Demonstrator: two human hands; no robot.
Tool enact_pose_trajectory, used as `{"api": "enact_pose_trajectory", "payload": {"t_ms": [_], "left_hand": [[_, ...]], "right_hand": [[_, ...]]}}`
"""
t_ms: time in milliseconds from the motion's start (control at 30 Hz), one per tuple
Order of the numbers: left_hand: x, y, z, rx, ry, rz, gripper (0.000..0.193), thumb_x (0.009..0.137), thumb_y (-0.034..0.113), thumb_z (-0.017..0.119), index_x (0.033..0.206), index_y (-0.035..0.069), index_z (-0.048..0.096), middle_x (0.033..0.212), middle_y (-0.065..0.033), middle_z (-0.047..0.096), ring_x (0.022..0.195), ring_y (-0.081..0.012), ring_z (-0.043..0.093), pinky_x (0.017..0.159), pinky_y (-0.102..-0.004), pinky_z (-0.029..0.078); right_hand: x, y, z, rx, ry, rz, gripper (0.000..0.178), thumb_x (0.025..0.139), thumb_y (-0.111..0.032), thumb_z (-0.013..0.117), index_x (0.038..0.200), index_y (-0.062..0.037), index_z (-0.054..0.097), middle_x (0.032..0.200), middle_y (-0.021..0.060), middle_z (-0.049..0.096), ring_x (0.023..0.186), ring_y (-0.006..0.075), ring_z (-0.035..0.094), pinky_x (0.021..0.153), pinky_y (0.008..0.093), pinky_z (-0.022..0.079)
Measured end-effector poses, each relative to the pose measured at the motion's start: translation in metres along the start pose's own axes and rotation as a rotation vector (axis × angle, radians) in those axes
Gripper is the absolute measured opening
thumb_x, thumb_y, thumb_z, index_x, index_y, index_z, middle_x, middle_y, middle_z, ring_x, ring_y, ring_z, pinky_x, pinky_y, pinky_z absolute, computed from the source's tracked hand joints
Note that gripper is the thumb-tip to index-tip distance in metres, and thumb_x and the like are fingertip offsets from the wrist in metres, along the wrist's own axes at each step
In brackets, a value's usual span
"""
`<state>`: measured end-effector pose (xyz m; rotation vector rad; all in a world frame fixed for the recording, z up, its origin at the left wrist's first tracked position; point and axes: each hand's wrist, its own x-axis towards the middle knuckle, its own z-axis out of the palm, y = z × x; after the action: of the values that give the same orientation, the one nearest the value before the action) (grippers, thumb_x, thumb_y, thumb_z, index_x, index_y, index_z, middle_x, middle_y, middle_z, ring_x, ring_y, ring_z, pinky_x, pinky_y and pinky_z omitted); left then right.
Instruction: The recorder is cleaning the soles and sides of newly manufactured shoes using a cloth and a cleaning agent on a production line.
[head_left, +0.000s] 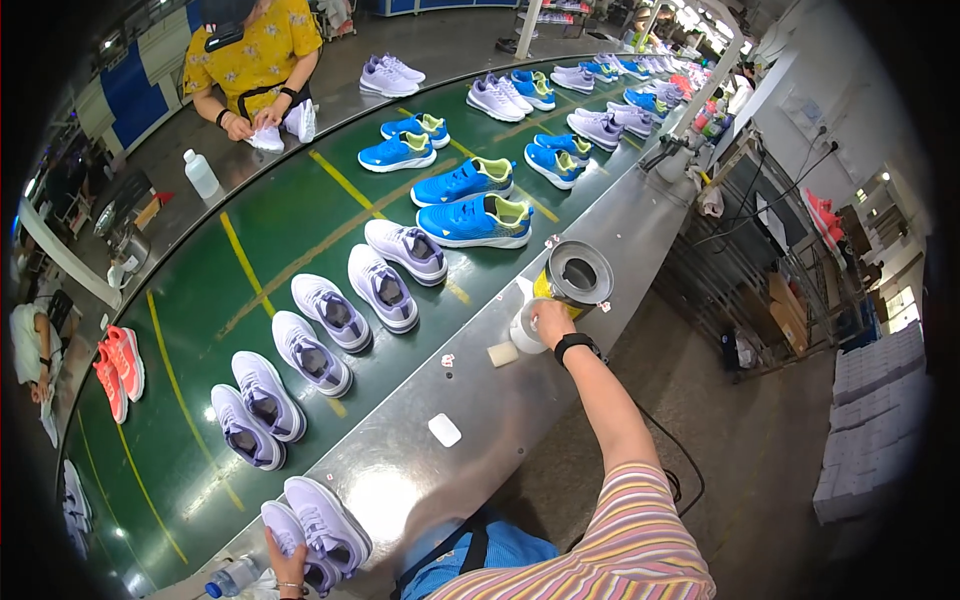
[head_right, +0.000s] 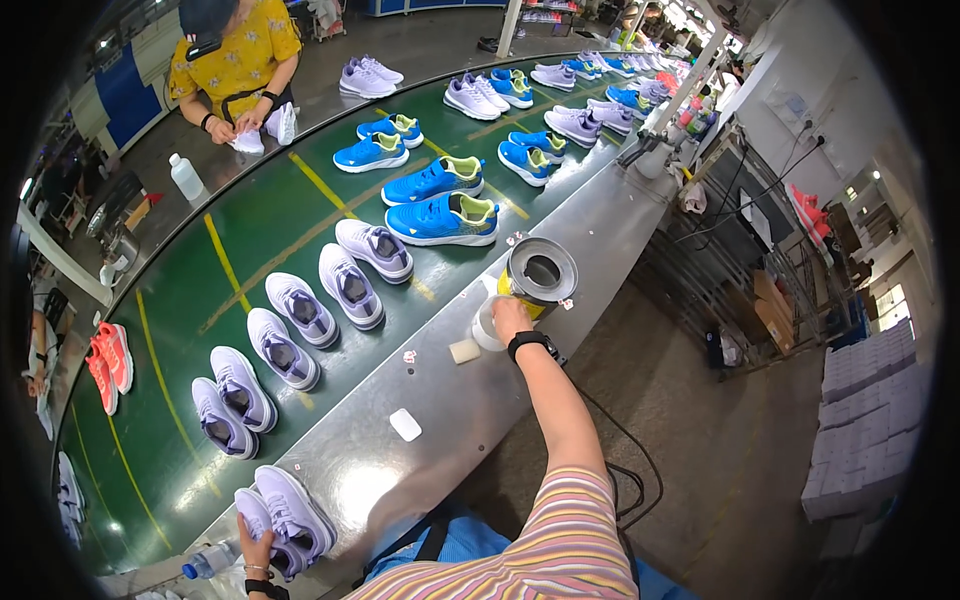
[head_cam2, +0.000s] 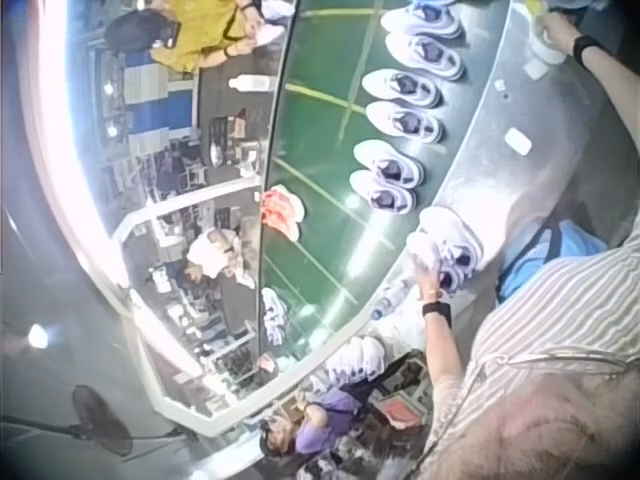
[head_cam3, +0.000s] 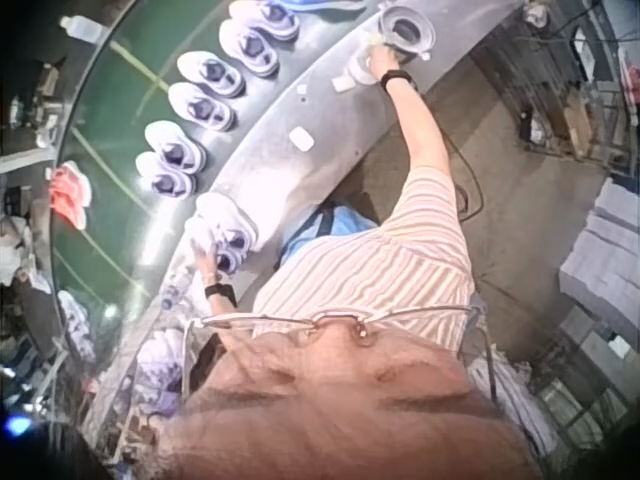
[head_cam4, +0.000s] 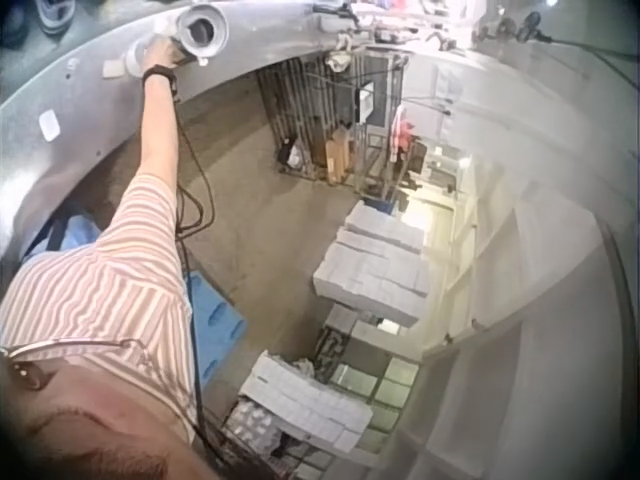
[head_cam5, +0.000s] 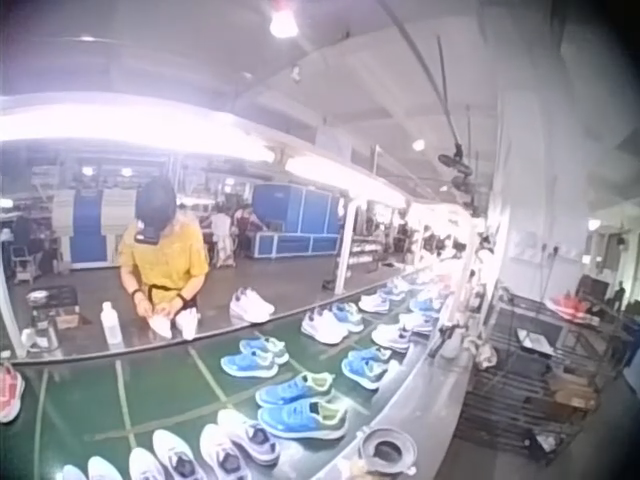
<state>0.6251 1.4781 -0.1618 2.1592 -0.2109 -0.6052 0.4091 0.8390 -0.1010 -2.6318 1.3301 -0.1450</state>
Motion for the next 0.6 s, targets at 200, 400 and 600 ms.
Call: {"api": "enact_pose_trajectory", "payload": {"t_ms": [200, 400, 600], "left_hand": [[-0.002, 0.016, -0.002, -0.081, -0.031, -0.076, 0.086, 0.062, 0.009, 0.066, 0.136, -0.001, 0.022, 0.127, -0.0217, 0.039, 0.113, -0.0286, 0.044, 0.096, -0.0337, 0.035], [-0.005, 0.005, -0.016, 0.056, 0.009, -0.11, 0.086, 0.061, 0.015, 0.066, 0.133, -0.005, 0.025, 0.12, -0.0229, 0.046, 0.11, -0.0292, 0.047, 0.095, -0.0349, 0.036], [-0.014, 0.026, -0.036, 0.297, -0.078, -0.093, 0.094, 0.059, 0.024, 0.07, 0.133, -0.007, 0.021, 0.127, -0.0272, 0.042, 0.119, -0.0342, 0.042, 0.098, -0.0358, 0.035]], "right_hand": [[-0.002, 0.003, 0.004, 0.017, 0.012, 0.008, 0.015, 0.07, -0.002, 0.053, 0.074, -0.0056, 0.067, 0.081, 0.0221, 0.062, 0.081, 0.036, 0.06, 0.074, 0.0412, 0.047], [-0.01, -0.013, 0.004, -0.044, -0.016, -0.067, 0.016, 0.071, -0.004, 0.053, 0.076, -0.0069, 0.068, 0.081, 0.0205, 0.062, 0.08, 0.035, 0.06, 0.075, 0.0404, 0.047], [-0.05, -0.065, -0.075, 0.321, 0.258, -0.11, 0.02, 0.081, -0.008, 0.051, 0.098, -0.0008, 0.059, 0.092, 0.0166, 0.062, 0.083, 0.0279, 0.06, 0.074, 0.0365, 0.045]]}}
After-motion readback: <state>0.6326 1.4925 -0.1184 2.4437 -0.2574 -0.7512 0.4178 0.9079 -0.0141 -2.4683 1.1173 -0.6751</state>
